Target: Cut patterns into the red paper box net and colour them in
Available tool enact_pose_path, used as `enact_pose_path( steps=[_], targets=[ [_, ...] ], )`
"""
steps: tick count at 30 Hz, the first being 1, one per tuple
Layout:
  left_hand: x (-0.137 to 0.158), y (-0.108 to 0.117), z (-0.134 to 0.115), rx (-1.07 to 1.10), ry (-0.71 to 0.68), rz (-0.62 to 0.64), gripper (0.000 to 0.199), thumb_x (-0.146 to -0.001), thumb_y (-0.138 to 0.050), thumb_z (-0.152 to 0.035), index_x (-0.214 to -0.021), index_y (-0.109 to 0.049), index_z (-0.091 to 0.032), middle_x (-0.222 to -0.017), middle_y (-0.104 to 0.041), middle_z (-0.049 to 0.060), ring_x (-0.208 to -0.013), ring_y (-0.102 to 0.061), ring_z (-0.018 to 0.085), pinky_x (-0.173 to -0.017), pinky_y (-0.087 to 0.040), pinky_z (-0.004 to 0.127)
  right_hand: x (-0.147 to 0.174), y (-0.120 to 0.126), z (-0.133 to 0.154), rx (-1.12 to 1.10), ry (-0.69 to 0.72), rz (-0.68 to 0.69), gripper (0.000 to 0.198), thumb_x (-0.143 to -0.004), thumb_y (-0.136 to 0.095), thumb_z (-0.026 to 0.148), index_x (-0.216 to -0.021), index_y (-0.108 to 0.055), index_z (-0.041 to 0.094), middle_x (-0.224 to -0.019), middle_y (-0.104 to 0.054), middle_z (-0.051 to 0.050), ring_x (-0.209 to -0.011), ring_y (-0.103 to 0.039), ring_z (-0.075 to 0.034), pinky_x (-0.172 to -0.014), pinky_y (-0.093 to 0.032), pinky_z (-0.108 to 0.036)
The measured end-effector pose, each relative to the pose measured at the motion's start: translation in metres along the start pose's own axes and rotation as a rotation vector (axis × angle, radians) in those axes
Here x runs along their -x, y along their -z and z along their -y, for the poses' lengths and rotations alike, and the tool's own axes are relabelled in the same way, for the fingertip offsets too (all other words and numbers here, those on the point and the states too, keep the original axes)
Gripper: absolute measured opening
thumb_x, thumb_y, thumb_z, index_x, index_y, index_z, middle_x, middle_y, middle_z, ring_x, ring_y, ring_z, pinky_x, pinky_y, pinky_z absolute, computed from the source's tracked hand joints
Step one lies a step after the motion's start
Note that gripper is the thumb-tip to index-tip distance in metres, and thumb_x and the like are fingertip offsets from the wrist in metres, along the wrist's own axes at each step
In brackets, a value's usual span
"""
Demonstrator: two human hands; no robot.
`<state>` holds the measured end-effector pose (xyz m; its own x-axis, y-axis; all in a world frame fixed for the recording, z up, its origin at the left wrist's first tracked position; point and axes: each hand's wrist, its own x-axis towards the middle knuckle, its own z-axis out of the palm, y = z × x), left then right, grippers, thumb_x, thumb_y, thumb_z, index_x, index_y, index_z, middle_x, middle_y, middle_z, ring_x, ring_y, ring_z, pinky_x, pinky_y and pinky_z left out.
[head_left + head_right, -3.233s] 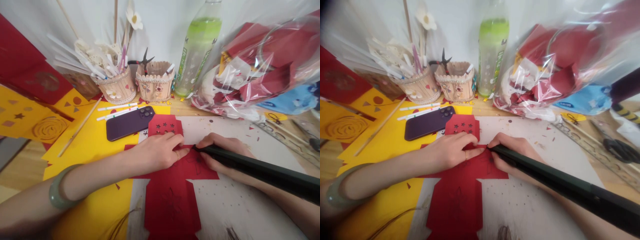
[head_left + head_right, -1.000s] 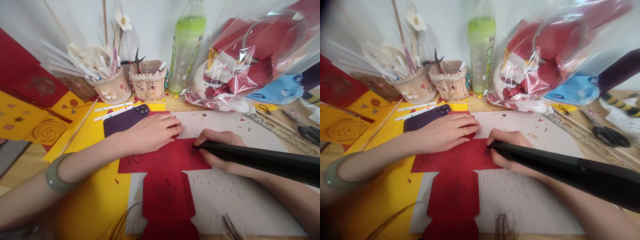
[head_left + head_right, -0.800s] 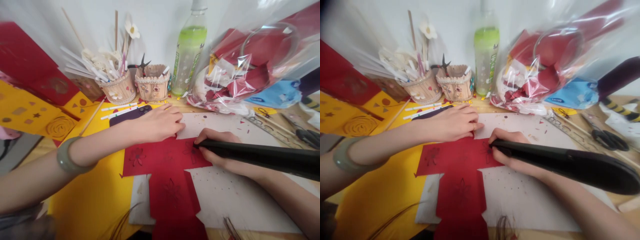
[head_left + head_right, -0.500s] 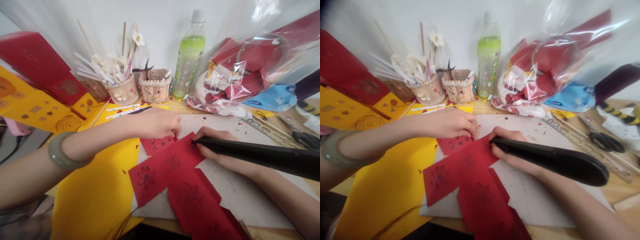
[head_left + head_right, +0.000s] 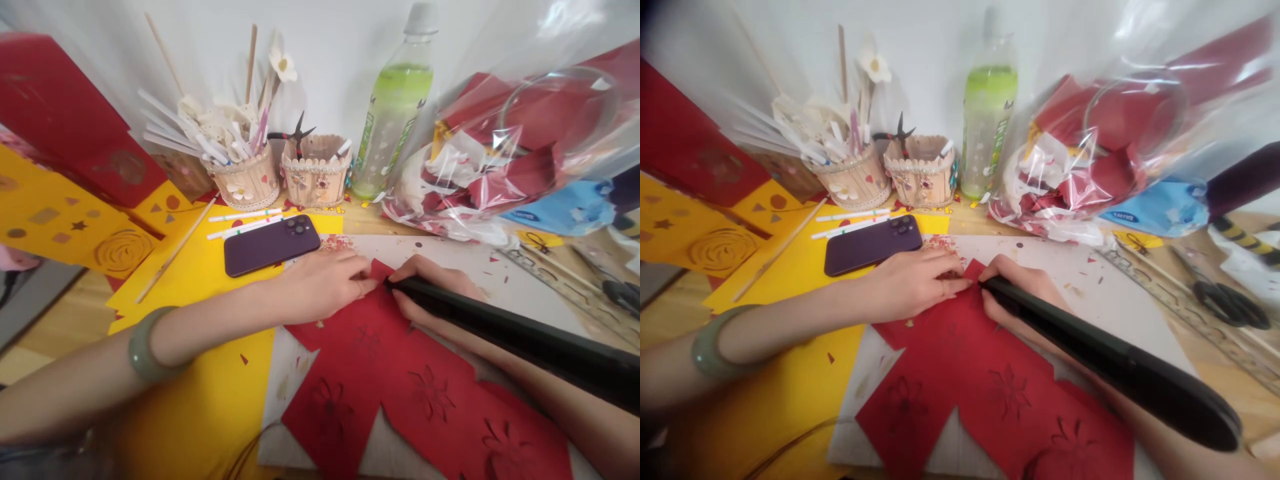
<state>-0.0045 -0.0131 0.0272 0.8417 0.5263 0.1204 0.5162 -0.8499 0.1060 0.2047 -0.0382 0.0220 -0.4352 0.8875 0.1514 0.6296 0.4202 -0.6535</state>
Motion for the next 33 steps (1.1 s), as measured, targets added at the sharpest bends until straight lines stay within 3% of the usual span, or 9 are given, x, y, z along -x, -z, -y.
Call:
enact_pose_path(
  steps=[6, 10, 14, 21, 33],
  targets=[
    [-0.001, -0.012, -0.004, 0.170, 0.225, -0.059, 0.024, -0.096, -0.039, -0.038, -0.098, -0.052, -0.018, -0.098, -0.061, 0.001, -0.091, -0.058, 0.016, -0.078, -0.043, 0.027, 0.001, -0.001, 0.000, 0.048, -0.003, -0.022, 0.013, -0.076, -0.051, 0.013, -0.081, -0.049, 0.025, -0.054, -0.058, 0.009, -0.042, -0.053, -0.009, -0.043, -0.040, -0.023],
    [-0.002, -0.020, -0.005, 0.148, 0.235, -0.099, 0.026, -0.096, -0.039, -0.040, -0.102, -0.051, -0.018, -0.100, -0.060, 0.003, -0.095, -0.058, 0.018, -0.081, -0.044, 0.030, 0.001, -0.002, -0.002, 0.088, 0.014, -0.038, 0.012, -0.075, -0.050, 0.014, -0.079, -0.049, 0.025, -0.056, -0.058, 0.007, -0.042, -0.050, -0.009, -0.042, -0.039, -0.023],
    [-0.002, -0.022, -0.008, 0.140, 0.285, -0.083, 0.027, -0.096, -0.037, -0.040, -0.103, -0.051, -0.017, -0.100, -0.059, 0.004, -0.092, -0.060, 0.019, -0.074, -0.047, 0.029, 0.001, -0.002, -0.003, 0.099, 0.028, -0.035, 0.010, -0.075, -0.049, 0.015, -0.077, -0.047, 0.025, -0.053, -0.055, 0.007, -0.041, -0.048, -0.009, -0.040, -0.037, -0.023],
    [0.000, -0.021, -0.011, 0.049, 0.237, -0.121, 0.026, -0.098, -0.032, -0.036, -0.100, -0.050, -0.017, -0.101, -0.059, 0.005, -0.094, -0.058, 0.017, -0.063, -0.047, 0.024, 0.002, -0.001, 0.001, 0.060, 0.008, -0.021, 0.011, -0.075, -0.048, 0.014, -0.078, -0.045, 0.025, -0.050, -0.054, 0.008, -0.037, -0.047, -0.008, -0.040, -0.038, -0.022],
    [0.000, -0.023, -0.010, 0.050, 0.207, -0.169, 0.029, -0.098, -0.032, -0.035, -0.096, -0.054, -0.017, -0.098, -0.060, 0.005, -0.093, -0.058, 0.018, -0.067, -0.047, 0.025, 0.004, -0.001, -0.003, 0.043, 0.005, -0.017, 0.011, -0.073, -0.050, 0.014, -0.077, -0.048, 0.024, -0.053, -0.055, 0.007, -0.040, -0.046, -0.009, -0.040, -0.036, -0.022]
  ],
)
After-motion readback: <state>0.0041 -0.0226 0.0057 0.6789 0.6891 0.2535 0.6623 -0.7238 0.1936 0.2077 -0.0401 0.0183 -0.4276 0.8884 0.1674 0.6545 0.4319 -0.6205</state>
